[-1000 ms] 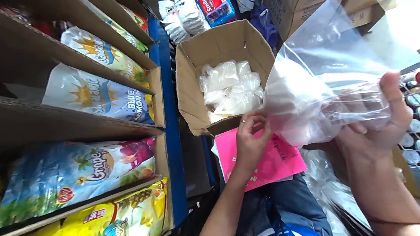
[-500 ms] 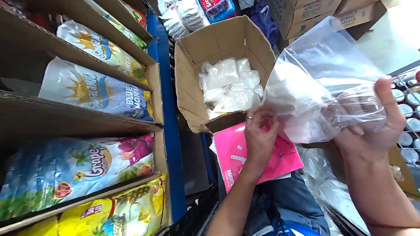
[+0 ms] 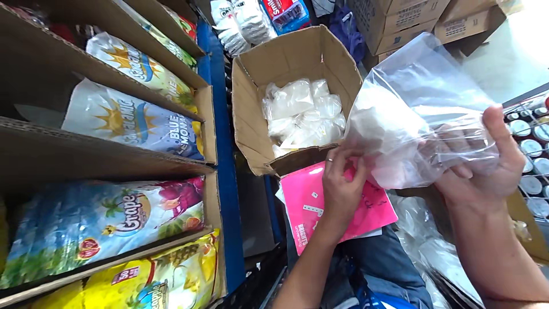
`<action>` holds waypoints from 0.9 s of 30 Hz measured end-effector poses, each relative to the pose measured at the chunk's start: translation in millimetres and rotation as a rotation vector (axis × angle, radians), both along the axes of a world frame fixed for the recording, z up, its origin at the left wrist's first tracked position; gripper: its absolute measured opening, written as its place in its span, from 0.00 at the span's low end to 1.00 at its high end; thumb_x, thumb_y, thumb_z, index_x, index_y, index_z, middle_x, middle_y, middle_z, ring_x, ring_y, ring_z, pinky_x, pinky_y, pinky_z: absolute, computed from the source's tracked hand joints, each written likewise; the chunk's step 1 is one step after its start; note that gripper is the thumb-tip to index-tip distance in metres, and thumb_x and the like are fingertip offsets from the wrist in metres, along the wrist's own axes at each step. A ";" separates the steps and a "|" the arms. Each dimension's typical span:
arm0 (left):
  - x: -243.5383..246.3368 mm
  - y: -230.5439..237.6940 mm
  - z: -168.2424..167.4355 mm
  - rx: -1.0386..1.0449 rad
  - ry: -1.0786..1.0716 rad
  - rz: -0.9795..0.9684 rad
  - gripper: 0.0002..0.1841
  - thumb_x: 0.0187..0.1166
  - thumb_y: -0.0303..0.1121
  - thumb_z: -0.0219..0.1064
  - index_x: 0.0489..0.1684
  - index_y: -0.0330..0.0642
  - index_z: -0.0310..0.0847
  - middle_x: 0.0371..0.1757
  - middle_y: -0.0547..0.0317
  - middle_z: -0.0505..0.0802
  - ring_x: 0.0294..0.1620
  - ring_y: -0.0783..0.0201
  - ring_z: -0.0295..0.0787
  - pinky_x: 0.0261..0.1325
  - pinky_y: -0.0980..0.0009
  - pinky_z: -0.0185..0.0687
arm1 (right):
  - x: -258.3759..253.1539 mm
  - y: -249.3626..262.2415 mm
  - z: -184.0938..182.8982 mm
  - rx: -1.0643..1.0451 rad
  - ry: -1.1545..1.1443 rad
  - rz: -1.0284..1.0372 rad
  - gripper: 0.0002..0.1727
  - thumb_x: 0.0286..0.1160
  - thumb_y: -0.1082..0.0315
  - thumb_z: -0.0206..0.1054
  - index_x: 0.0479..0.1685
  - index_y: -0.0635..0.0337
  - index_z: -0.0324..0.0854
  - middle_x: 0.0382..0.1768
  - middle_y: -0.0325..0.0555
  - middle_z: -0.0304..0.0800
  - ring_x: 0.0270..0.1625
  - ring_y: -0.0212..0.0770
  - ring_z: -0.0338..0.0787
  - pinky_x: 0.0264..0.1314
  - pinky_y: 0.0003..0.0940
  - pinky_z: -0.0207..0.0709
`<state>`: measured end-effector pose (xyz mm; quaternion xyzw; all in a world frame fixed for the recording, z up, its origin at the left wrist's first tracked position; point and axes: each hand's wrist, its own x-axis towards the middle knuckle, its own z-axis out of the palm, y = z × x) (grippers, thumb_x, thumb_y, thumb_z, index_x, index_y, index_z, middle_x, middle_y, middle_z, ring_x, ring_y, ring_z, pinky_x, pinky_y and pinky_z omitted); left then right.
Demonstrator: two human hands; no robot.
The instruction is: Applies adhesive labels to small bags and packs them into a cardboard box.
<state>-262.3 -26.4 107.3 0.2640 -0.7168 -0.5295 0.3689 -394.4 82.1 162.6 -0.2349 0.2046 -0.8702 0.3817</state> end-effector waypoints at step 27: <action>-3.4 10.2 -1.7 -0.039 -0.031 -0.076 0.14 0.80 0.25 0.64 0.59 0.28 0.87 0.63 0.36 0.86 0.62 0.61 0.87 0.61 0.74 0.86 | -1.1 1.5 -3.6 0.037 -0.037 -0.045 0.21 0.91 0.56 0.53 0.32 0.53 0.88 0.17 0.30 0.81 0.19 0.21 0.79 0.24 0.14 0.74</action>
